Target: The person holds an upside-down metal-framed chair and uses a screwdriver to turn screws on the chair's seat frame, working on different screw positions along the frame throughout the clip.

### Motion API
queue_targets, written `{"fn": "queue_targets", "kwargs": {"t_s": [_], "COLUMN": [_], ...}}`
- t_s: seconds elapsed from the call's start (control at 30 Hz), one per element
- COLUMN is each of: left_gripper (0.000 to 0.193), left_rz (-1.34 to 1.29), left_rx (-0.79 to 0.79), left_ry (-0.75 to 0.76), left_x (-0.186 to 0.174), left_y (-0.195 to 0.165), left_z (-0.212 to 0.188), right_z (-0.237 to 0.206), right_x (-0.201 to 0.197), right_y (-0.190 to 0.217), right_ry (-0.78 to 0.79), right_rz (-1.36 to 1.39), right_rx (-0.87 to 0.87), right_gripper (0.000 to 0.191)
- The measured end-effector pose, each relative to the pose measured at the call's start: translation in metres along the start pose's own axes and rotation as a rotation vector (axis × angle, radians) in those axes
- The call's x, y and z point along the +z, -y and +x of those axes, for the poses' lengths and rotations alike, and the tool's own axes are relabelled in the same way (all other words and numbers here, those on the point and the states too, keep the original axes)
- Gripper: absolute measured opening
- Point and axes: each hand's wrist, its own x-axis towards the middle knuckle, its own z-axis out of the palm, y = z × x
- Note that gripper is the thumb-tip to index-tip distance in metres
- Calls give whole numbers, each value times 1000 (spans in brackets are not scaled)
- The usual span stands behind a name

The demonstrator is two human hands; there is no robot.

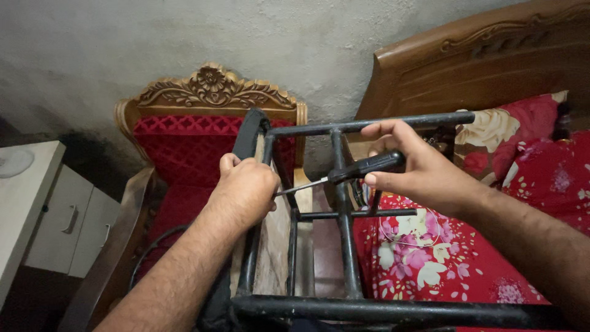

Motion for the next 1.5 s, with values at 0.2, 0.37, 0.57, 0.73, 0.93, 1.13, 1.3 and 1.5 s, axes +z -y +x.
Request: {"fn": "queue_targets", "kwargs": {"t_s": [0.2, 0.37, 0.57, 0.73, 0.93, 1.13, 1.3, 1.5], "left_gripper": [20, 21, 18, 18, 18, 17, 20, 18], "left_rz": [-28, -14, -12, -13, -14, 5, -7, -9], "left_rx": [18, 23, 20, 19, 21, 14, 13, 10], "left_ry": [-39, -27, -56, -35, -57, -37, -42, -16], "left_x": [1, 2, 3, 3, 3, 3, 2, 1], "left_y": [1, 2, 1, 1, 2, 1, 1, 1], "left_z": [0, 0, 0, 0, 0, 0, 1, 0], "right_z": [5, 9, 1, 7, 8, 5, 6, 3], "right_x": [-7, -6, -8, -6, -9, -6, -10, -5], "right_y": [-30, -31, -15, -31, -29, -26, -27, -21], "right_ry": [-45, 14, -9, 22, 33, 17, 23, -28], "right_rz": [27, -10, 52, 39, 89, 65, 3, -15], "right_rx": [144, 189, -28, 178, 92, 125, 15, 202], "right_gripper": [39, 38, 43, 30, 27, 26, 30, 32]}}
